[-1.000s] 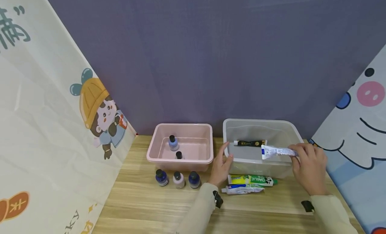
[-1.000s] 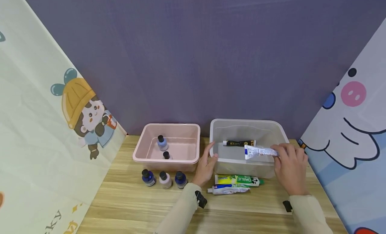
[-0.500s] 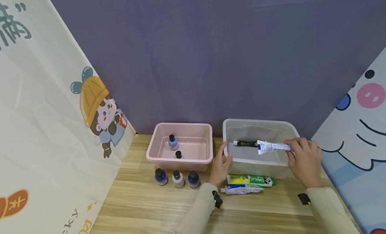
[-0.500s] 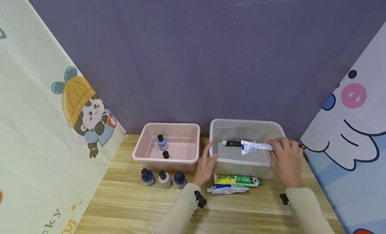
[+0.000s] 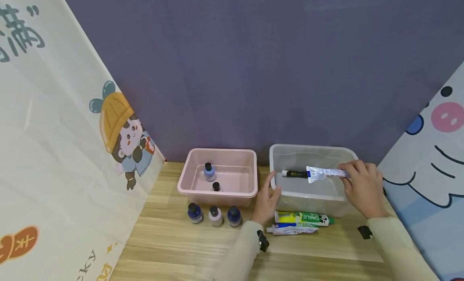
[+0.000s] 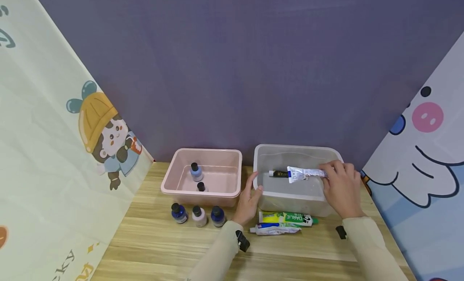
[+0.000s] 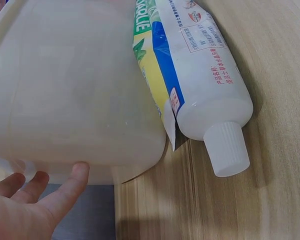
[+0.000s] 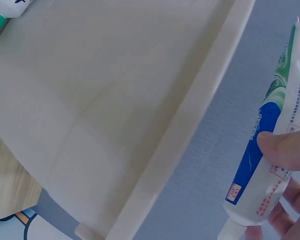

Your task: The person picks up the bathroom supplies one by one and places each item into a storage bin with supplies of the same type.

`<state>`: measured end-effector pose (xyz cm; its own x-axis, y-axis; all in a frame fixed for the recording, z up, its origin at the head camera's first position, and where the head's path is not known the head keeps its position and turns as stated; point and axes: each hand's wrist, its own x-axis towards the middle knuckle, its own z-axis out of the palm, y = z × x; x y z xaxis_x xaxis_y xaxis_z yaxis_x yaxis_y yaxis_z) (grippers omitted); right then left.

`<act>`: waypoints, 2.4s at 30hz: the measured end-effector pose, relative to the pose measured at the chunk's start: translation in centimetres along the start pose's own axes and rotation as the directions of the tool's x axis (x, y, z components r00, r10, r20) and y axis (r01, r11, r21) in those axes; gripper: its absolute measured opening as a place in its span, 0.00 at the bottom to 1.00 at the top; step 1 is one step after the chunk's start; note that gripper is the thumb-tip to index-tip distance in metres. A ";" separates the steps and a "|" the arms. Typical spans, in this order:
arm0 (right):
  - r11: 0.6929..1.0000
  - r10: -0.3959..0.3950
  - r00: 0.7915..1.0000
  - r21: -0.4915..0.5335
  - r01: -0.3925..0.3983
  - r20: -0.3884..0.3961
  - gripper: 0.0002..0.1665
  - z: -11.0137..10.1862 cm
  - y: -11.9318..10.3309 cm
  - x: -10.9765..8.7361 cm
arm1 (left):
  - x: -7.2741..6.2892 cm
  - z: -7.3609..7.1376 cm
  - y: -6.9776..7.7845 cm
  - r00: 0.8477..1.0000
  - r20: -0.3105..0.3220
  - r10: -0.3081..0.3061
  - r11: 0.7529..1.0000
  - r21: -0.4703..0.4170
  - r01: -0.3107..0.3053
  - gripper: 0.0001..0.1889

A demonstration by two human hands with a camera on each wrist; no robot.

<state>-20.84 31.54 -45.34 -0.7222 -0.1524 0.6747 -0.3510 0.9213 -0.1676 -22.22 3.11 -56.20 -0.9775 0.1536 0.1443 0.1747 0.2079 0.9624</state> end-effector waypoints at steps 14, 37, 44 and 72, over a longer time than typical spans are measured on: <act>0.999 -0.035 0.999 -0.024 0.036 0.035 0.23 0.1 0.4 0.9 | -0.3 0.0 0.2 1.000 -0.003 0.003 1.000 -0.031 -0.003 0.28; 0.999 -0.010 0.993 -0.043 0.016 0.117 0.20 1.0 0.5 2.5 | -0.5 0.0 0.4 1.000 0.004 -0.020 0.998 -0.059 0.021 0.27; 0.999 -0.013 0.987 -0.038 0.019 0.162 0.20 1.1 0.6 2.9 | -0.4 0.0 0.3 1.000 -0.006 -0.012 0.999 -0.043 0.011 0.27; 0.999 0.007 0.981 -0.054 0.003 0.196 0.19 1.2 1.2 3.5 | -0.3 0.1 0.3 1.000 -0.025 0.007 1.000 0.015 -0.007 0.27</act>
<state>-24.52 31.66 -44.07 -0.8274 -0.2128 0.5198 -0.3207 0.9387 -0.1262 -21.90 3.26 -55.95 -0.9789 0.1313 0.1568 0.1832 0.2216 0.9578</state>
